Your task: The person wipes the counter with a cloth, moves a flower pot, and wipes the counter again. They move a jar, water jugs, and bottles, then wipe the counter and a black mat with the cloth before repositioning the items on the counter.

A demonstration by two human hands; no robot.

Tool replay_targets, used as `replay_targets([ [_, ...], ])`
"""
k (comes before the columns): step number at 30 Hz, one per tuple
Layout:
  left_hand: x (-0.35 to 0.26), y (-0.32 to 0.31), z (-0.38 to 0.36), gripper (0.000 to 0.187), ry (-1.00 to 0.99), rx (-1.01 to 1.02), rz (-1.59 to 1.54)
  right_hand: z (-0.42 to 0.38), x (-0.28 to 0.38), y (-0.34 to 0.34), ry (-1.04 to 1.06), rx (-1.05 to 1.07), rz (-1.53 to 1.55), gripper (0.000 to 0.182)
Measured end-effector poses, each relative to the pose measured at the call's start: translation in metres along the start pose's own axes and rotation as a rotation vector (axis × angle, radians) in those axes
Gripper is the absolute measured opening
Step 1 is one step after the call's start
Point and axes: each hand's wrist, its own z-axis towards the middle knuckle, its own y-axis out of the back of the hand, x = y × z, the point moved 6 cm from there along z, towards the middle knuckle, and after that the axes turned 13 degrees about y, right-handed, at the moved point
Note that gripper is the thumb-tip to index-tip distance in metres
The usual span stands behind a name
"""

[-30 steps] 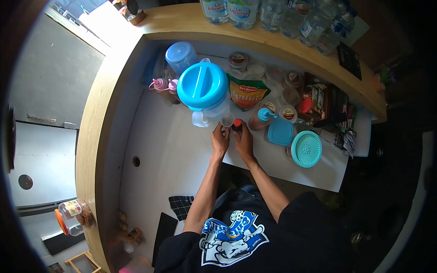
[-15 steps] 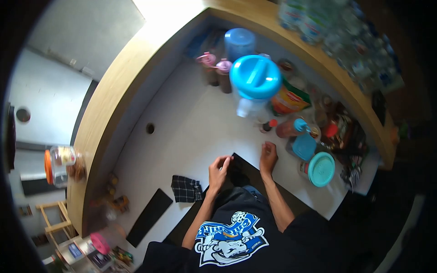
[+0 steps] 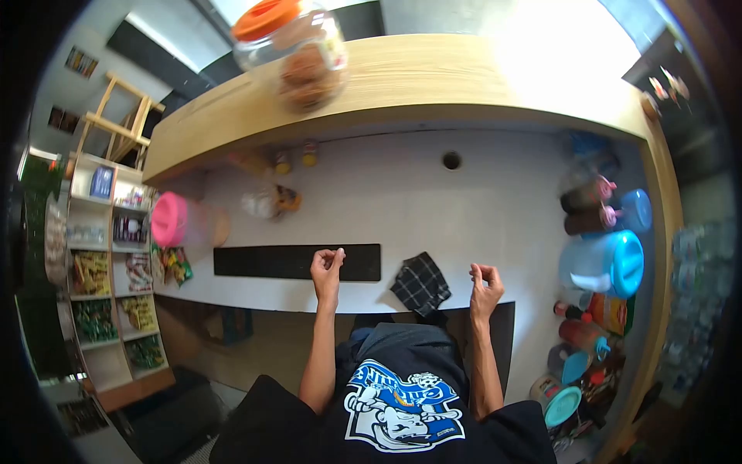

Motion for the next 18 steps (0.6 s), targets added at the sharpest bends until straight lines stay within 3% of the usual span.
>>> replay_targets([
  [5, 0.004, 0.099, 0.072, 0.042, -0.044, -0.25, -0.028, 0.011, 0.069, -0.17, 0.126, 0.435, 0.057, 0.019],
  [9, -0.032, 0.119, 0.11, 0.06, -0.079, -0.354, 0.057, -0.001, 0.115, -0.293, 0.117, 0.735, 0.106, 0.037],
  [14, -0.066, 0.122, 0.151, 0.067, -0.206, -0.306, 0.206, -0.018, 0.15, -0.408, 0.462, 0.709, -0.003, 0.044],
  [18, -0.08, 0.121, 0.162, 0.05, -0.326, -0.291, 0.254, -0.025, 0.175, -0.443, 0.466, 0.708, 0.089, 0.033],
])
